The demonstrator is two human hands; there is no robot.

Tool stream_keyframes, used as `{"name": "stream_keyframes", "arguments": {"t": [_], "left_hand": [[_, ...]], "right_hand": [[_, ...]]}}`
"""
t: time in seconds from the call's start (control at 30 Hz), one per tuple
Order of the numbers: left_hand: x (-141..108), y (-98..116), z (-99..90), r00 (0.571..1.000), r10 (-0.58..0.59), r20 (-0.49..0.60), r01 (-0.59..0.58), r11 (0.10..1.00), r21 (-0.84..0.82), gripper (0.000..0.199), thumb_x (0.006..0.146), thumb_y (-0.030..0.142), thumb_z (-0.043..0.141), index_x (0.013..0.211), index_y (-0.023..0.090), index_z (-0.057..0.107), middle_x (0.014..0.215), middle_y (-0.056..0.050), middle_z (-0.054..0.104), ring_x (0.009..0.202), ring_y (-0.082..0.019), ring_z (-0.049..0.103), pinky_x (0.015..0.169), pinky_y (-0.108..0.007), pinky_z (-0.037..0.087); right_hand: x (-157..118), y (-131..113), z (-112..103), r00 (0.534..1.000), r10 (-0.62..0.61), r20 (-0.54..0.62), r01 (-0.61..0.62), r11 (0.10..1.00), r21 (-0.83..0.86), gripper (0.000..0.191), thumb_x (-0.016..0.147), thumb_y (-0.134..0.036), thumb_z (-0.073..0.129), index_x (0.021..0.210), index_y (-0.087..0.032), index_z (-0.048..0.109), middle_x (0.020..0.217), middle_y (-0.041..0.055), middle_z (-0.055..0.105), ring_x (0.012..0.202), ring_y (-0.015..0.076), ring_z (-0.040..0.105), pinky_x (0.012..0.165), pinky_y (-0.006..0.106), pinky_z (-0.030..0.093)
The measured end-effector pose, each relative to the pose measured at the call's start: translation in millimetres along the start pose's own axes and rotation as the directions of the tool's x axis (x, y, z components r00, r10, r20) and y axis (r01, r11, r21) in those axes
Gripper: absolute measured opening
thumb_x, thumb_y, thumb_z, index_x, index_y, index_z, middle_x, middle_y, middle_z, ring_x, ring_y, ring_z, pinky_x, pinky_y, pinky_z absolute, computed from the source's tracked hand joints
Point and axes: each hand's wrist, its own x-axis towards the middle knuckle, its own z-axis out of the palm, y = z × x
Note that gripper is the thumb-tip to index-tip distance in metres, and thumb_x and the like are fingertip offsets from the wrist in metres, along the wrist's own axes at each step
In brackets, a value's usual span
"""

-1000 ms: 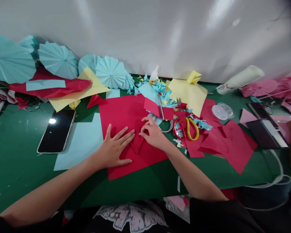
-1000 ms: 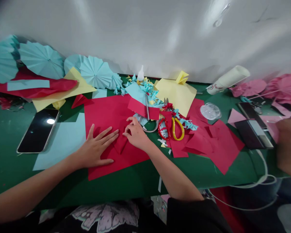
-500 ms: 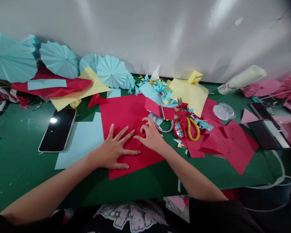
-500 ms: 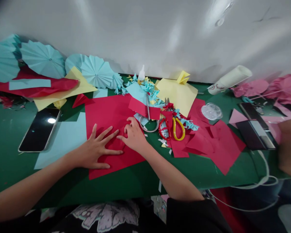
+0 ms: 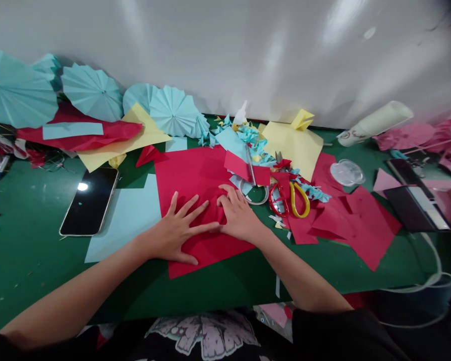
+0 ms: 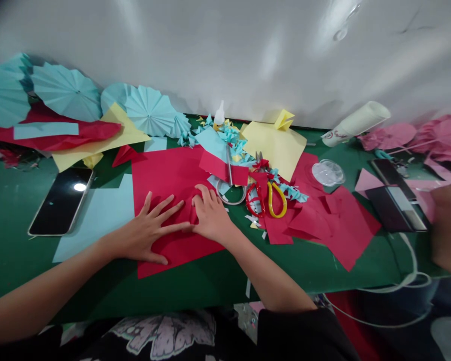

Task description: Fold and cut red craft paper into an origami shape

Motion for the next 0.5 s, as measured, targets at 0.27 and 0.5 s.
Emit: {"name": "stream_keyframes", "arguments": {"t": [0.27,0.5], "left_hand": [[0.3,-0.2,4.2,1.000,-0.007,-0.010,0.006,0.999,-0.032,0.086,0.072,0.076,0.042,0.142,0.030,0.023,0.152,-0.013,0.011,0.136,-0.043,0.008,0.097,-0.069,-0.011],[1.0,0.5,-0.7,1.000,0.021,-0.021,-0.022,0.997,-0.071,0.063,0.074,0.070,0.048,0.132,0.046,0.037,0.153,-0.005,0.010,0.135,-0.044,0.010,0.095,-0.071,-0.007]], "right_hand": [[-5.8,-1.1,-2.1,0.998,-0.057,0.022,0.057,0.998,-0.008,0.088,0.042,-0.061,0.076,0.110,-0.015,0.046,0.140,0.0198,0.029,0.125,0.0394,0.031,0.100,0.055,0.032],[-1.5,4.8,-7.2,0.997,0.041,0.058,-0.049,0.986,0.158,0.057,0.062,-0.058,0.067,0.097,-0.019,0.044,0.135,0.0178,0.031,0.131,0.0354,0.027,0.101,0.053,0.031]]}}
